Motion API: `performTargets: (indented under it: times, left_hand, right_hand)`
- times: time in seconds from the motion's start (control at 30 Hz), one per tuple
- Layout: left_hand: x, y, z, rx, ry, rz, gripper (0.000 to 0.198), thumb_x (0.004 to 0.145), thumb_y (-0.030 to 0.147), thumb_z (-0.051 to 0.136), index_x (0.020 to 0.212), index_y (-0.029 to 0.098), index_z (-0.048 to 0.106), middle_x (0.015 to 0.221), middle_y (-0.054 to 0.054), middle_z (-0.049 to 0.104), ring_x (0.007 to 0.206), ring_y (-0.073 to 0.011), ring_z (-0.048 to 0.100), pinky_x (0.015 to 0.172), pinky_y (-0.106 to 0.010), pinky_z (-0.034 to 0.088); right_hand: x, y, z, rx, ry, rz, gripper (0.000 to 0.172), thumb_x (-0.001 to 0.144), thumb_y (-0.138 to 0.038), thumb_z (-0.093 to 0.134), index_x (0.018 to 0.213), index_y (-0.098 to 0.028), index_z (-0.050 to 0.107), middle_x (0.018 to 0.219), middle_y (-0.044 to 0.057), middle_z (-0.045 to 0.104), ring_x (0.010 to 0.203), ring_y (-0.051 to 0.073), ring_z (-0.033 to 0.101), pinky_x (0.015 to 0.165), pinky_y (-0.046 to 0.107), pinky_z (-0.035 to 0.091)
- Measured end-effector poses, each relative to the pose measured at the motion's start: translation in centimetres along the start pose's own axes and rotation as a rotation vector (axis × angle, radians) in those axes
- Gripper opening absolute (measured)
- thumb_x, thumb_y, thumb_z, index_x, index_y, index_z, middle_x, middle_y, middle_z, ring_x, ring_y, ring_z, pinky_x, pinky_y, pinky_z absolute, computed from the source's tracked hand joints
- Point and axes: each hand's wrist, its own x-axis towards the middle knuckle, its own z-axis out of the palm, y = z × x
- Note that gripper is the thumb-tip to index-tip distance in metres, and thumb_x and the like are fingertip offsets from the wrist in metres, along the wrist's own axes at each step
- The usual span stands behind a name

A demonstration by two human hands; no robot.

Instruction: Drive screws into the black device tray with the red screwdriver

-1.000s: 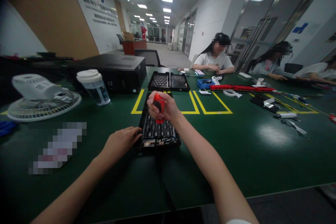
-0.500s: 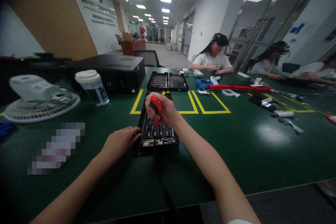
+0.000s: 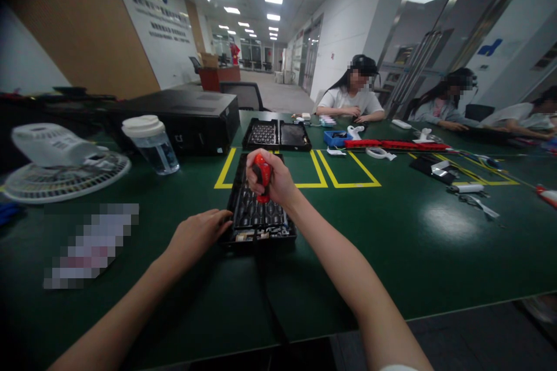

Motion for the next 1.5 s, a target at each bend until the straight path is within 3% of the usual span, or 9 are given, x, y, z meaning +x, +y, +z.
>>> performTargets:
  times: [0.4, 0.67, 1.5]
  left_hand:
    - [-0.1, 0.2, -0.5, -0.021, -0.05, -0.021, 0.031, 0.09, 0.034, 0.036, 0.112, 0.026, 0.056, 0.101, -0.005, 0.064, 0.084, -0.0189, 0.063, 0.064, -0.025, 0.045]
    - [-0.1, -0.1, 0.0, -0.003, 0.003, 0.017, 0.031, 0.09, 0.035, 0.035, 0.11, 0.025, 0.057, 0.097, -0.004, 0.065, 0.08, -0.0197, 0.064, 0.06, -0.026, 0.045]
    - [-0.1, 0.2, -0.4, -0.018, -0.028, -0.008, 0.032, 0.09, 0.035, 0.036, 0.112, 0.025, 0.057, 0.1, -0.006, 0.064, 0.082, -0.0199, 0.063, 0.064, -0.027, 0.046]
  right_hand:
    - [-0.3, 0.3, 0.3, -0.048, 0.101, -0.106, 0.028, 0.085, -0.044, 0.04, 0.079, -0.019, 0.05, 0.052, -0.007, 0.048, 0.032, 0.005, 0.037, 0.033, 0.017, 0.03]
    - [-0.6, 0.5, 1.5, -0.136, 0.153, -0.152, 0.028, 0.085, -0.043, 0.042, 0.079, -0.017, 0.052, 0.051, -0.006, 0.05, 0.032, 0.005, 0.039, 0.033, 0.017, 0.028]
    - [-0.8, 0.8, 2.5, -0.291, 0.434, -0.305, 0.025, 0.087, -0.039, 0.045, 0.077, -0.018, 0.053, 0.053, -0.006, 0.049, 0.034, 0.004, 0.04, 0.034, 0.016, 0.026]
